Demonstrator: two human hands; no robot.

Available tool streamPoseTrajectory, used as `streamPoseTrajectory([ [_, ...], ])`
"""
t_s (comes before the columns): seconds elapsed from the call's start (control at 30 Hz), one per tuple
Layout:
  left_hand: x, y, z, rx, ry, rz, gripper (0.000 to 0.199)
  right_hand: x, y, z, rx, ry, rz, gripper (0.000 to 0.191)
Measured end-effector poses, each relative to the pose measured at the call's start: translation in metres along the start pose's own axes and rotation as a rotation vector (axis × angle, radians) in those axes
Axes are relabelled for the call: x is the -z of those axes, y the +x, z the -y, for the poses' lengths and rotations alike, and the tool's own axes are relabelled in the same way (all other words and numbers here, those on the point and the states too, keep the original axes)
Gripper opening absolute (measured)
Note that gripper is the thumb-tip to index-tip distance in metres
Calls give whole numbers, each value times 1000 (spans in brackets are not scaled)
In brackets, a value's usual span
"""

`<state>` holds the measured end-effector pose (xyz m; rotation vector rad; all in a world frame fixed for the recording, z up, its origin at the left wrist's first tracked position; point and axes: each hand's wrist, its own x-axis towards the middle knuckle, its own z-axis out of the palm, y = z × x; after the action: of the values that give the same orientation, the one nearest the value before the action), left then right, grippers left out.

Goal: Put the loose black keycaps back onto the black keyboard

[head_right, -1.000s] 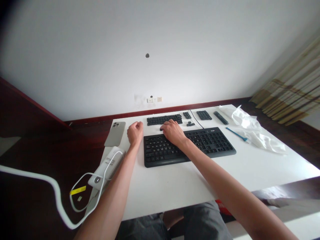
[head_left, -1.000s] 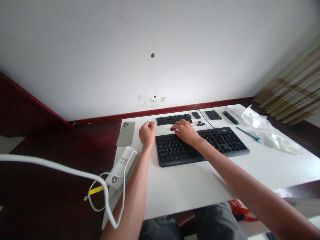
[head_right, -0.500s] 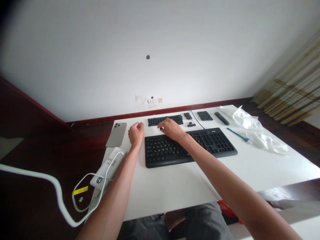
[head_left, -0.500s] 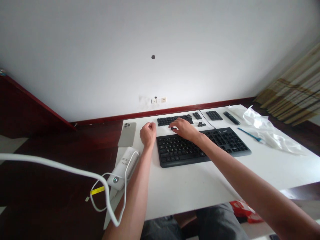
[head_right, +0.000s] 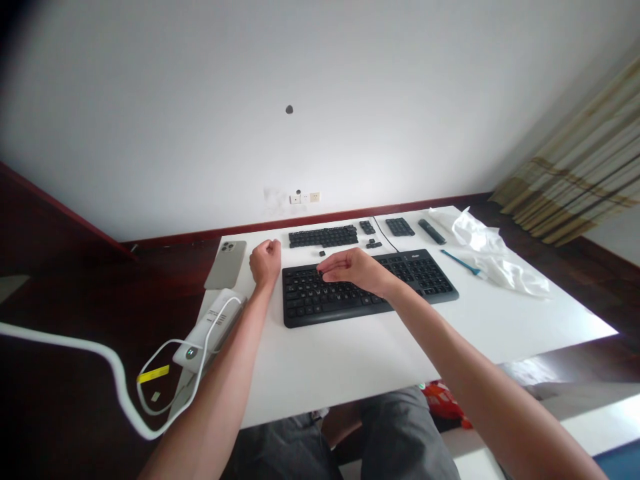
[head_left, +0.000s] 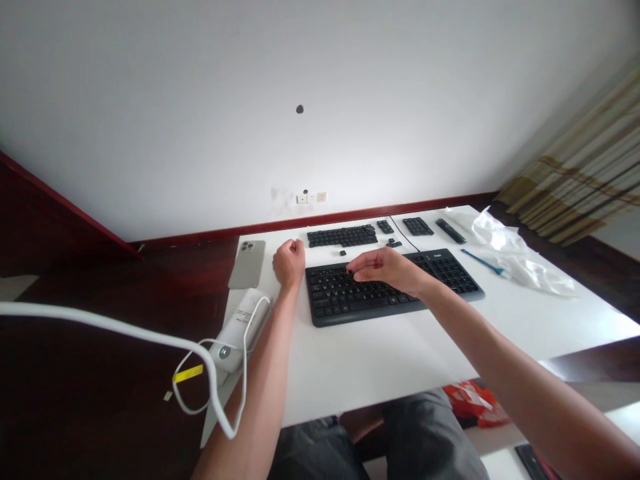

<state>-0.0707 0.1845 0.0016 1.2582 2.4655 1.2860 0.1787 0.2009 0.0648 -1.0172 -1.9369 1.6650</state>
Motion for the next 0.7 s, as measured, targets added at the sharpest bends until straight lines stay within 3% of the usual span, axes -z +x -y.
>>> streamPoseTrajectory([
  [0.23, -2, 1, 3, 18, -9, 13, 36, 9, -28, -11, -75, -377, -33, 26],
  [0.37, -3, 1, 4, 10, 7, 18, 36, 9, -33, -10, -23, -587, -4, 21],
  [0.7, -3, 1, 3, 11, 22, 23, 36, 4, -27, -12, 38, -650, 66, 23],
])
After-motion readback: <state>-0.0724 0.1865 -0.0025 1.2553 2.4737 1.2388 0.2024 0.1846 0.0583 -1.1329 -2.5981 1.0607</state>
